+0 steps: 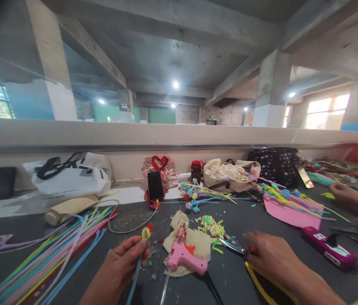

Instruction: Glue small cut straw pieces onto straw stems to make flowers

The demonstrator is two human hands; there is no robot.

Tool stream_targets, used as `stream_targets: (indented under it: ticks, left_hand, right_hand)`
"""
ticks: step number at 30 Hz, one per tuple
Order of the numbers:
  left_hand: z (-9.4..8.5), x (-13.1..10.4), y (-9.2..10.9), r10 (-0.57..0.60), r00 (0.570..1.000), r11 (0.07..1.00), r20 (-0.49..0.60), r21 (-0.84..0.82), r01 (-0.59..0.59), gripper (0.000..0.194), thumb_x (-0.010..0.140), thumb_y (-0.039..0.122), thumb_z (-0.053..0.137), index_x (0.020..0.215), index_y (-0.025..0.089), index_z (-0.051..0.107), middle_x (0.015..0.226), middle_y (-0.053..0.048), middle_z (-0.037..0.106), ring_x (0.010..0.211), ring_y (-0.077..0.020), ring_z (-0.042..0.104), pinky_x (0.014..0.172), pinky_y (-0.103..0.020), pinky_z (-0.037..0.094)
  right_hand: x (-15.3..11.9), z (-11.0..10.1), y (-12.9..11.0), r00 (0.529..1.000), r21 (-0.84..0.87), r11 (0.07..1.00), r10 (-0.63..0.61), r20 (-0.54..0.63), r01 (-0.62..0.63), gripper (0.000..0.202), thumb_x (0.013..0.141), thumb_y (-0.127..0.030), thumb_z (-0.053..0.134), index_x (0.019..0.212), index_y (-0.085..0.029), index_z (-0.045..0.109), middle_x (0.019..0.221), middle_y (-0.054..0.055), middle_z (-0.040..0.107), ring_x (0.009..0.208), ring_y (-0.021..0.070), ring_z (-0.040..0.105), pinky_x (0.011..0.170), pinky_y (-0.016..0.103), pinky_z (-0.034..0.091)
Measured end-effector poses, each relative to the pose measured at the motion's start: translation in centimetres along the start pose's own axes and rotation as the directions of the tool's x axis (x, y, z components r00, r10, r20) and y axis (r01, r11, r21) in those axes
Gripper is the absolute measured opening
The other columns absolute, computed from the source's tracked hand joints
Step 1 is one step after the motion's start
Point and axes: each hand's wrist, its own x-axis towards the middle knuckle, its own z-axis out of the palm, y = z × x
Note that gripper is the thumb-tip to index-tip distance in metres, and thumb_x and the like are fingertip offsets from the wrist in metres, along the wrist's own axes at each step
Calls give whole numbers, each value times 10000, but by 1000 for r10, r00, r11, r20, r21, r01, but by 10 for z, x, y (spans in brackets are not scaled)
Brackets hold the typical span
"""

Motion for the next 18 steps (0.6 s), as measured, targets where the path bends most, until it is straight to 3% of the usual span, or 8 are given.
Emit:
stream_targets:
  ticks: [2,6,12,18]
  left_hand:
    - [1,-4,5,-43,999,998,21,-51,44,227,536,335,712,646,167,606,530,22,607,447,-72,510,436,-150,371]
    - [2,-7,8,-74,997,997,22,-35,75,213,537,311,717,626,157,600,528,21,606,453,-71,513,437,-146,380]
    - [3,-7,6,-89,996,996,9,19,89,226,525,297,725,647,158,595,544,18,614,446,-75,511,410,-146,369]
    - [3,-8,5,-91,996,995,-15,41,92,246,514,296,729,671,163,594,543,14,613,449,-79,507,403,-148,384]
  right_hand:
    - [7,-6,-12,994,-26,996,-83,72,85,275,690,-232,484,923,-265,625,788,40,680,684,208,624,542,240,357]
    - [14,-7,-30,978,-74,985,-143,154,156,231,724,-197,440,861,-222,625,762,51,659,695,214,615,545,246,340]
    - [6,2,-26,968,-142,977,-127,218,160,179,662,-156,480,773,-206,611,797,53,619,710,212,596,524,237,316]
    - [8,6,-20,983,-220,973,-32,180,72,171,725,-159,448,782,-199,604,789,68,612,695,211,593,502,239,304]
